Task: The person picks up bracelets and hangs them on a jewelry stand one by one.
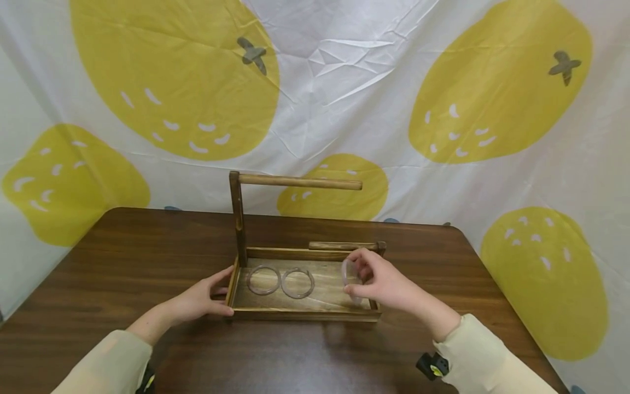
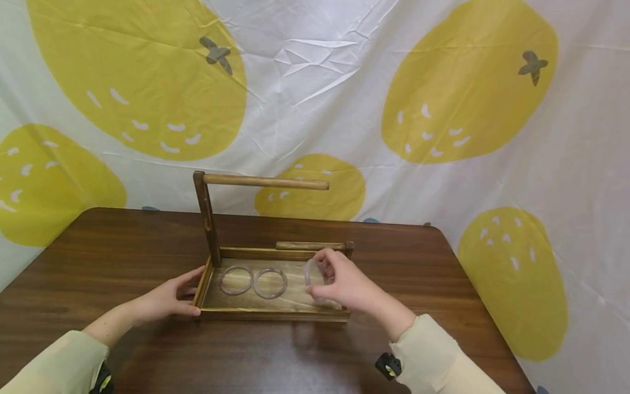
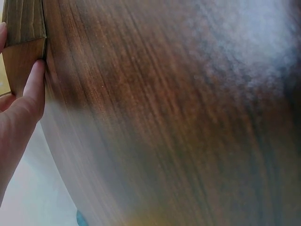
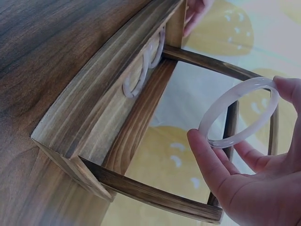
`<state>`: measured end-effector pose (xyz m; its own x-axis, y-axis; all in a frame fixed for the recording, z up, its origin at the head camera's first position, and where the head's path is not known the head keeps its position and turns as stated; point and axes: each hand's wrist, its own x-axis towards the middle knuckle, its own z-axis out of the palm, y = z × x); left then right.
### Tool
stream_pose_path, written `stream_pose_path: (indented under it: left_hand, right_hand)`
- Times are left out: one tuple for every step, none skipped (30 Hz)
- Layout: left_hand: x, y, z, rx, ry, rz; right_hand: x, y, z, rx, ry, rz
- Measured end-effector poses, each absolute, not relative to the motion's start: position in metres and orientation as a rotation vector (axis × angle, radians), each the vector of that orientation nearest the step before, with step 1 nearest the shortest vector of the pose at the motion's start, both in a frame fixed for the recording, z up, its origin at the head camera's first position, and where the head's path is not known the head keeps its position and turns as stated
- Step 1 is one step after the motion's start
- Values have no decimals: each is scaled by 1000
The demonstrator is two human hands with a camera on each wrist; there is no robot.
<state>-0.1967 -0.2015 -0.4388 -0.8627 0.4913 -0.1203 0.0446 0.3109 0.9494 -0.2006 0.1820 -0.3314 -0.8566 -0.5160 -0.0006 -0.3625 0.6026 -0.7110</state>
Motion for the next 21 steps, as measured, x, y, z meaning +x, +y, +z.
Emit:
stream_pose_path:
  left_hand:
    - [-196, -201, -438, 474, 2195, 1572]
    - [-196, -201, -438, 470, 2197, 1571]
    - [-196, -201, -437, 466, 2197, 1571]
    - [-195, -201, -437, 462, 2198, 1568]
    - [-195, -200, -436, 463, 2202, 1566]
    - [-195, -200, -436, 458, 2204, 1565]
    - [-195, -200, -436, 449, 2201, 1567]
    - [-194, -200, -435, 453, 2206, 1560]
    - [-194, -199, -435, 451, 2205, 1560]
    - [-194, -199, -435, 458, 2210, 1552]
    - [-194, -199, -435, 457, 2210, 1553]
    - [-194, -199, -435, 452, 2210, 1552]
    - [-194, -199, -435, 450, 2209, 1553]
    - [-194, -200, -436, 451, 2211, 1550]
    - [-194, -200, -436, 443, 2210, 1552]
    - [-195, -200, -436, 443, 2214, 1548]
    - [-195, -200, -436, 434, 2212, 1553]
    - [-195, -200, -436, 433, 2215, 1550]
    - [-195, -200, -436, 433, 2214, 1550]
    - [-195, -200, -436, 435, 2215, 1548]
    - [-195, -200, -436, 436, 2215, 1549]
  right_hand:
    - [-200, 182, -330, -727, 2620, -1101]
    - [-200, 182, -329, -732, 2617, -1110]
    - [-200, 182, -328, -731, 2612, -1117]
    - [-200, 182, -328, -728, 2608, -1123]
    - [-200, 182, -327, -725, 2607, -1126]
    - [-200, 182, -327, -723, 2603, -1129]
    - [-200, 182, -326, -719, 2601, -1132]
    - [-200, 182, -326, -717, 2601, -1133]
    - [-199, 183, -325, -715, 2602, -1135]
    - [-200, 183, -325, -714, 2604, -1137]
    - [-200, 184, -324, -714, 2605, -1140]
    - [-200, 184, -323, -715, 2606, -1143]
    - [-200, 185, -323, -714, 2607, -1148]
    - [-200, 185, -322, -712, 2606, -1152]
    - [-200, 186, -321, -715, 2608, -1156]
    - [-200, 187, -320, -717, 2608, -1159]
    - [-201, 187, -319, -716, 2609, -1160]
    - [-201, 188, -317, -714, 2612, -1161]
    - [-201, 188, -316, -711, 2614, -1163]
    - [-201, 189, -315, -711, 2616, -1164]
    - [-201, 189, -313, -712, 2618, -1166]
